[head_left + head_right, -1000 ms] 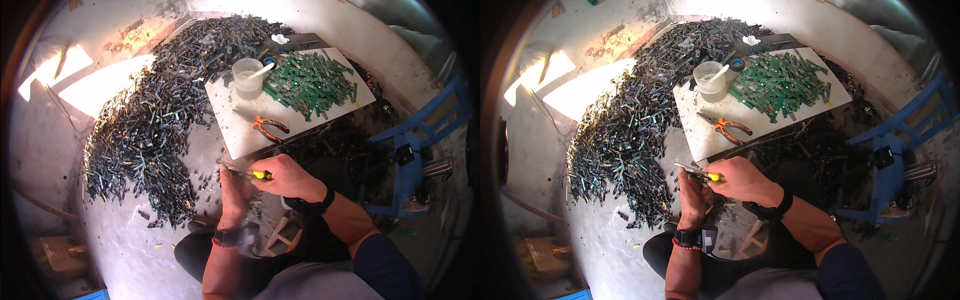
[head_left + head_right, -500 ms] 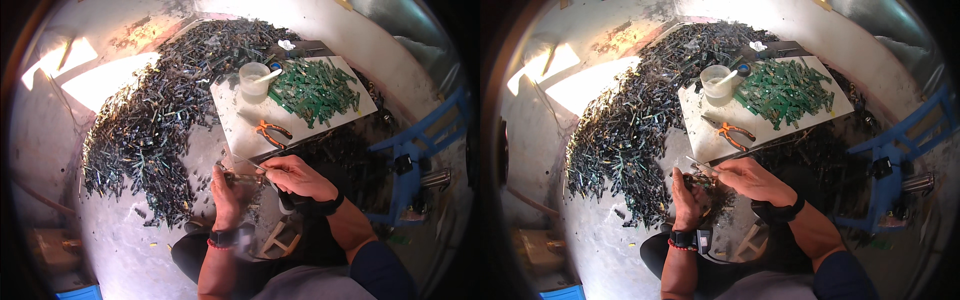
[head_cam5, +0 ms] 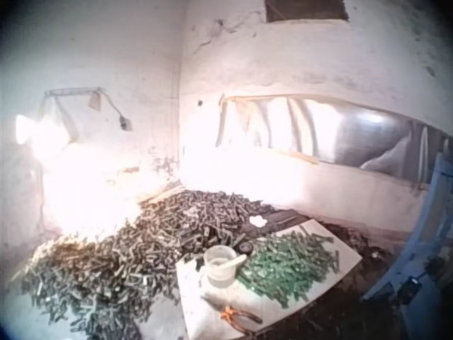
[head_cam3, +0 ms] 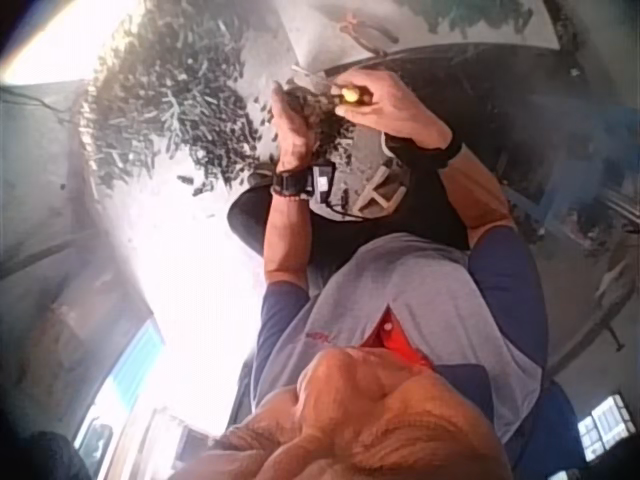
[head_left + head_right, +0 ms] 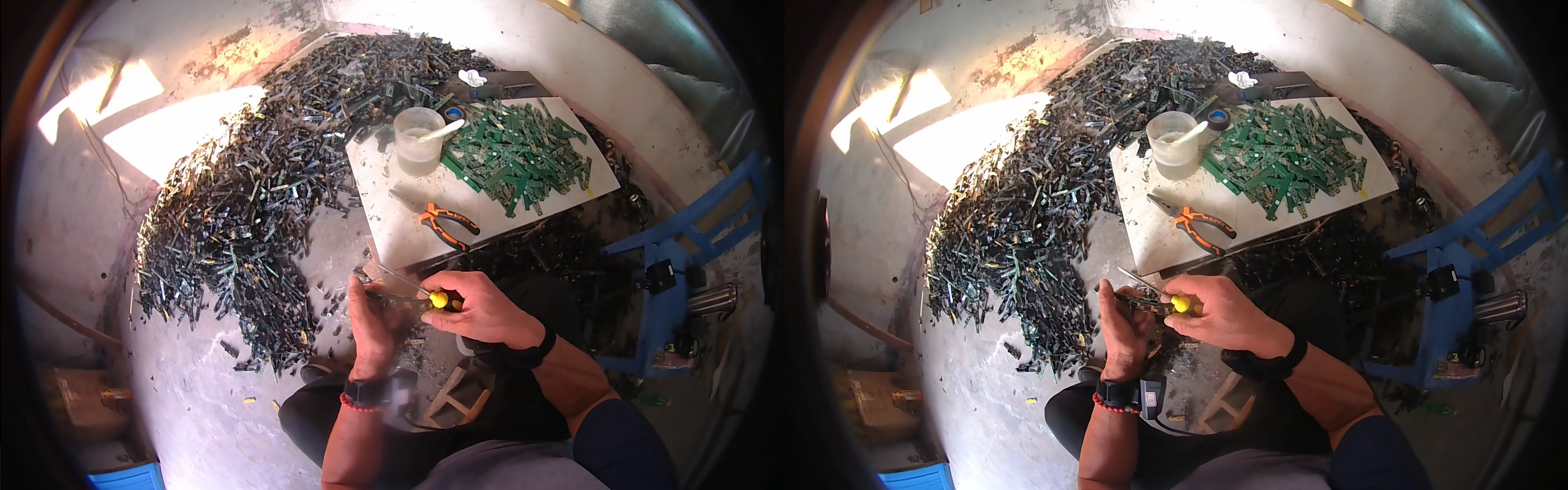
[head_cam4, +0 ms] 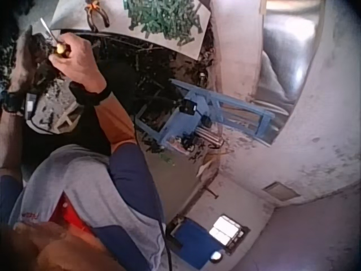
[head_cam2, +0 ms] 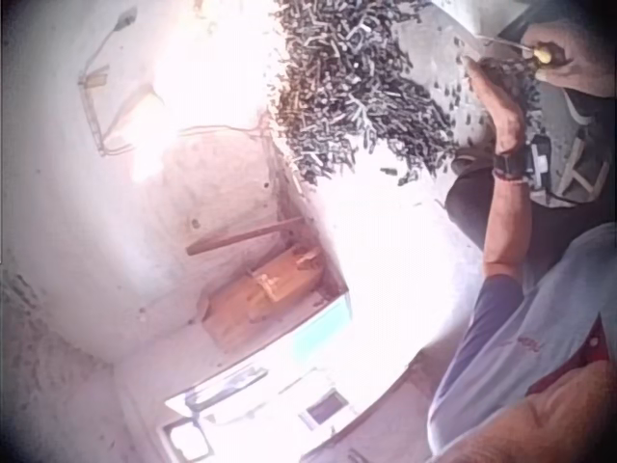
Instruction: The person uses pliers and a screwdriver to remove components from green circuit boards. They repeatedly pry off parts and place the processed boards on a nearby table.
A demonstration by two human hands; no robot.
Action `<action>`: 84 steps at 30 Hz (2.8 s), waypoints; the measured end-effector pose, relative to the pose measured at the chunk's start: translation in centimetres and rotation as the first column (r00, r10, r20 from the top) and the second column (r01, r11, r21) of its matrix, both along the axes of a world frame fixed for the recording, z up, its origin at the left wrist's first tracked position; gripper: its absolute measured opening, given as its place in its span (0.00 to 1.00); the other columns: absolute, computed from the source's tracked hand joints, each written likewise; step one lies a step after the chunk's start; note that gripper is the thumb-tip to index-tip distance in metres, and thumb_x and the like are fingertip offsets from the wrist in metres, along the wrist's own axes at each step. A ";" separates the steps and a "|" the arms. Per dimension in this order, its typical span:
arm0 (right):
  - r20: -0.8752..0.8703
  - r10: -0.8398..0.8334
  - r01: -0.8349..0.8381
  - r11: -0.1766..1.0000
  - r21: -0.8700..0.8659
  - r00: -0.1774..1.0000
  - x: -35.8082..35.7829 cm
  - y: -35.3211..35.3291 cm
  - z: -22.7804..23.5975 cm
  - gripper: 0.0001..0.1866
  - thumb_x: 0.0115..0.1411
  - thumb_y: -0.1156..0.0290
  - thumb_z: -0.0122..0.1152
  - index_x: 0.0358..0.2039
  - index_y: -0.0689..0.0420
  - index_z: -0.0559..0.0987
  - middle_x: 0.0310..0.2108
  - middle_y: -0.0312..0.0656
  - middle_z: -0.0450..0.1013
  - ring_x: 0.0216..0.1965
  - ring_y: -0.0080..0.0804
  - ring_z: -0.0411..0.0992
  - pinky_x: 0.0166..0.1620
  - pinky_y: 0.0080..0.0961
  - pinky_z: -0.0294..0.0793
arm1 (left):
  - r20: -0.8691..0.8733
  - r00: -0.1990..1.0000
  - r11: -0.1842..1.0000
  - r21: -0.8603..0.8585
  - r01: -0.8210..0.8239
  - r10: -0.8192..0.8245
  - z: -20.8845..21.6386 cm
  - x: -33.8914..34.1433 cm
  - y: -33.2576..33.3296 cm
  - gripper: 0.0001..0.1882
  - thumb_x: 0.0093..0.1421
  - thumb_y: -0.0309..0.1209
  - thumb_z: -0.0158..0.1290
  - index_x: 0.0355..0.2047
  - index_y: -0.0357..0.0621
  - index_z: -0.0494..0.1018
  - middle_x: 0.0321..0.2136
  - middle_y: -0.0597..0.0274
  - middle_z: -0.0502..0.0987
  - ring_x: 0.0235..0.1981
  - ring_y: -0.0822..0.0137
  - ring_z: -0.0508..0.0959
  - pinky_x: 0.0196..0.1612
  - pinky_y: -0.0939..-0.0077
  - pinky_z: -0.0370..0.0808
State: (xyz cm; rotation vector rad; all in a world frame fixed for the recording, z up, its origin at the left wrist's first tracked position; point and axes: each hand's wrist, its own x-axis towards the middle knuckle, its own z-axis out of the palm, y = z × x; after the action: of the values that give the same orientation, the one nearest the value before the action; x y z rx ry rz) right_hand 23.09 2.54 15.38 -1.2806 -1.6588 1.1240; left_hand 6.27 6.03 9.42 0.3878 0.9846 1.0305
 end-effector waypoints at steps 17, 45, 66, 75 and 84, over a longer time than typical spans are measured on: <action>-0.063 -0.057 0.064 0.991 0.117 0.996 -0.5 0.0 -1.2 0.18 0.50 0.76 0.70 0.42 0.65 0.76 0.31 0.38 0.75 0.27 0.15 0.67 0.31 0.14 0.70 | 0.035 0.999 0.999 -0.043 -0.009 0.010 0.0 0.5 0.4 0.24 0.63 0.55 0.43 0.22 0.49 0.67 0.10 0.74 0.56 0.10 0.78 0.53 0.14 0.82 0.49; 0.416 -0.464 0.437 0.884 0.166 0.782 5.7 3.3 -2.3 0.18 0.52 0.74 0.59 0.45 0.59 0.76 0.37 0.50 0.75 0.37 0.48 0.74 0.42 0.35 0.73 | 0.218 0.974 0.991 -0.103 0.089 -0.065 -1.7 -0.3 0.5 0.21 0.64 0.52 0.44 0.24 0.50 0.65 0.10 0.71 0.54 0.10 0.74 0.53 0.16 0.77 0.51; 0.733 -0.420 0.186 0.905 0.382 0.535 8.0 9.2 -2.3 0.13 0.55 0.71 0.58 0.42 0.53 0.80 0.35 0.44 0.74 0.42 0.45 0.69 0.47 0.41 0.67 | -0.110 0.983 0.984 0.091 0.157 -0.146 -1.6 -2.9 -1.5 0.23 0.66 0.51 0.41 0.24 0.45 0.64 0.11 0.72 0.55 0.11 0.76 0.54 0.15 0.79 0.51; 0.257 -0.308 0.249 0.939 0.237 0.916 1.8 6.5 -0.2 0.16 0.57 0.61 0.60 0.39 0.60 0.79 0.32 0.46 0.76 0.34 0.36 0.74 0.38 0.30 0.73 | -0.093 0.981 0.982 0.064 0.178 -0.172 -1.0 -3.5 -1.9 0.22 0.67 0.50 0.39 0.30 0.44 0.65 0.12 0.72 0.56 0.11 0.78 0.55 0.15 0.82 0.51; 0.056 0.242 -0.235 0.966 -0.112 0.969 -4.5 2.4 -2.4 0.17 0.58 0.68 0.62 0.45 0.62 0.75 0.31 0.43 0.76 0.35 0.24 0.76 0.38 0.22 0.74 | -0.121 0.982 0.988 0.033 0.151 -0.146 -0.8 -2.8 -1.6 0.35 0.67 0.56 0.30 0.31 0.37 0.76 0.18 0.67 0.72 0.16 0.78 0.63 0.19 0.80 0.58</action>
State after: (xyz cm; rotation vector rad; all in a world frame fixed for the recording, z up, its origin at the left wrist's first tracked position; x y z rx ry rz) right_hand 18.55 4.94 13.03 -1.2195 -1.8652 1.3383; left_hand 3.44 4.46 8.60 0.5543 1.0252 0.9014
